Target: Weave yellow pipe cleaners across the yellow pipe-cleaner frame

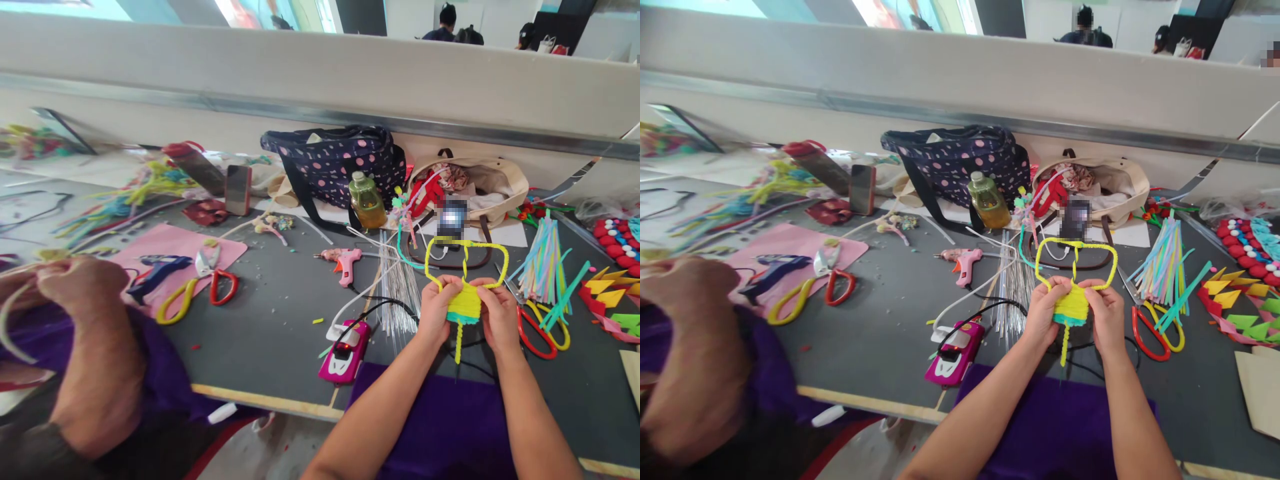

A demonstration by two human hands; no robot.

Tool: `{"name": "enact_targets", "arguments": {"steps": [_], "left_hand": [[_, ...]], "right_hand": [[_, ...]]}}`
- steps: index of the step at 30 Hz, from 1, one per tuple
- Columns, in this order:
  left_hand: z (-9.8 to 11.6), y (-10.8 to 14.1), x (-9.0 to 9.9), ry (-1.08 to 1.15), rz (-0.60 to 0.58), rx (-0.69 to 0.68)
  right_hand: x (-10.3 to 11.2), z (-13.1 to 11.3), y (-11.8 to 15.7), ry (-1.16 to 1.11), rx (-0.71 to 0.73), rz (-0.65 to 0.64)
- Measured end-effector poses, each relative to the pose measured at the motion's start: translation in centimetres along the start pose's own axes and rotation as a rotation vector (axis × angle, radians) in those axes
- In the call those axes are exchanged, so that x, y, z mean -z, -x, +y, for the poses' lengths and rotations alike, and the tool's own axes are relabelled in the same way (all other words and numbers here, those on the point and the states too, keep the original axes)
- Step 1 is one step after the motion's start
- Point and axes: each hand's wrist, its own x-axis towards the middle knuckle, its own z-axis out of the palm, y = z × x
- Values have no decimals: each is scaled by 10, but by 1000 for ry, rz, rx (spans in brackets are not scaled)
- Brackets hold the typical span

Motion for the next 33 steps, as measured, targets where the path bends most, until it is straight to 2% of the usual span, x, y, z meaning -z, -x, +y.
{"name": "enact_targets", "arguments": {"steps": [5,12,18,23,28,33], "left_hand": [[2,1,-1,-6,-25,-3],[1,-1,0,-4,10,-6],[-4,-2,2,-50,10,-13],[-5,-1,2,-79,-22,0],[-3,-2,2,-57,-2,-1],[-1,-3,3,-52,17,-32]], "right_hand": [[2,4,-2,6,7,18],[2,1,-5,8,-9,82],[0,2,-4,34,-54,3],[2,9,-4,55,-41,45],[1,5,-5,-9,-81,15],[4,5,-6,51,-73,4]]}}
